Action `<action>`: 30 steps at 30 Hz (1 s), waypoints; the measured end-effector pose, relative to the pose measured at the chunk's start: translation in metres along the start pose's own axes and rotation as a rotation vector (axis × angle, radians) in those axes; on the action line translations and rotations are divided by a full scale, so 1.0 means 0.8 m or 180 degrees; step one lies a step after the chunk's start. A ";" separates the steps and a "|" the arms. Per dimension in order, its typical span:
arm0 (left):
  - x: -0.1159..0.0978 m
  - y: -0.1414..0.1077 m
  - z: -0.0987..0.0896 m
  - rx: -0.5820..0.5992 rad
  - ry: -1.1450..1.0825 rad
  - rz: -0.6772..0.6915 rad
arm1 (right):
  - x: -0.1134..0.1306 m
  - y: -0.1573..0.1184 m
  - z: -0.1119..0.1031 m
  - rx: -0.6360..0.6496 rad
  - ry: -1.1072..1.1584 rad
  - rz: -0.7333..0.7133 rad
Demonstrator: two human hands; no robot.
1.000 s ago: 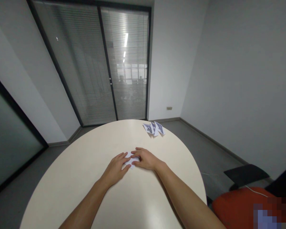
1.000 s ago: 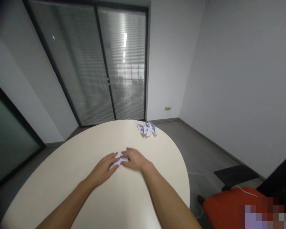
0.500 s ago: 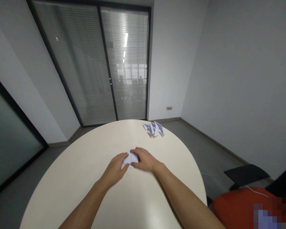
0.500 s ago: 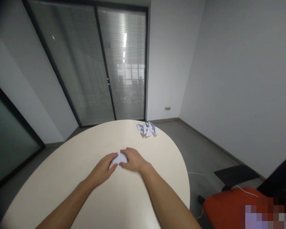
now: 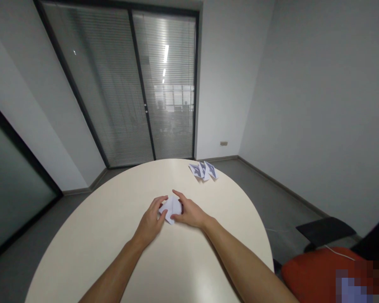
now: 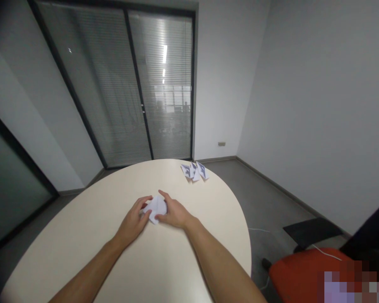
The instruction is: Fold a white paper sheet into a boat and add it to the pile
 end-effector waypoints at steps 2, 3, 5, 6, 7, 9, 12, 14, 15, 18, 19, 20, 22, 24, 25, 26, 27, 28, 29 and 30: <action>-0.001 0.000 -0.001 -0.0008 -0.0040 -0.0016 | 0.000 0.001 0.001 0.0026 0.0186 0.0026; 0.001 0.000 -0.001 -0.0005 -0.0053 -0.0052 | 0.001 0.001 0.001 0.0022 0.0286 0.0015; 0.005 0.000 0.000 -0.0002 -0.0061 -0.0134 | 0.004 0.001 0.001 0.0008 0.0440 0.0002; 0.006 0.000 0.000 -0.0003 -0.0063 -0.0157 | 0.004 0.001 0.000 -0.0009 0.0459 0.0007; 0.007 0.000 0.001 0.0000 -0.0067 -0.0162 | 0.005 0.001 -0.001 -0.0035 0.0427 0.0017; 0.006 0.000 0.001 0.0003 -0.0083 -0.0139 | 0.005 0.001 -0.004 -0.0095 0.0293 0.0053; 0.004 0.000 0.000 -0.0005 -0.0133 -0.0127 | 0.005 0.002 -0.006 -0.0137 0.0133 0.0076; 0.004 0.001 -0.001 -0.0019 -0.0158 -0.0160 | 0.007 0.003 -0.007 -0.0160 0.0038 0.0040; 0.005 0.002 -0.002 -0.0035 -0.0168 -0.0187 | 0.008 0.003 -0.008 -0.0193 -0.0016 0.0011; 0.011 0.003 -0.006 -0.0129 -0.0217 -0.0308 | 0.007 0.004 -0.011 -0.0315 -0.0059 -0.0055; 0.014 0.004 -0.008 -0.0169 -0.0242 -0.0353 | 0.006 0.005 -0.012 -0.0339 -0.0042 -0.0075; 0.016 0.004 -0.010 -0.0211 -0.0266 -0.0398 | 0.005 0.005 -0.012 -0.0348 -0.0022 -0.0104; 0.021 0.005 -0.012 -0.0275 -0.0293 -0.0472 | 0.003 0.006 -0.011 -0.0342 0.0015 -0.0179; 0.024 0.005 -0.014 -0.0318 -0.0300 -0.0513 | 0.003 0.007 -0.012 -0.0328 0.0049 -0.0243; 0.025 0.005 -0.015 -0.0333 -0.0301 -0.0523 | 0.004 0.007 -0.012 -0.0324 0.0066 -0.0268; 0.025 0.005 -0.015 -0.0336 -0.0297 -0.0519 | 0.006 0.007 -0.013 -0.0319 0.0077 -0.0289; 0.023 0.005 -0.015 -0.0323 -0.0286 -0.0495 | 0.009 0.007 -0.014 -0.0317 0.0066 -0.0316; 0.021 0.005 -0.015 -0.0309 -0.0264 -0.0454 | 0.013 0.006 -0.016 -0.0327 0.0026 -0.0352; 0.017 0.005 -0.016 -0.0294 -0.0233 -0.0399 | 0.019 0.005 -0.019 -0.0348 -0.0037 -0.0397; 0.013 0.005 -0.016 -0.0281 -0.0198 -0.0332 | 0.025 0.004 -0.022 -0.0396 -0.0126 -0.0451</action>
Point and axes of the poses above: each hand's wrist, its own y-axis towards the middle knuckle, its own z-axis out of the palm, x = y × z, the point moved 10 cm from there along y, towards the middle knuckle, and after that the axes turned 2 degrees about -z, right-handed, at the moved point
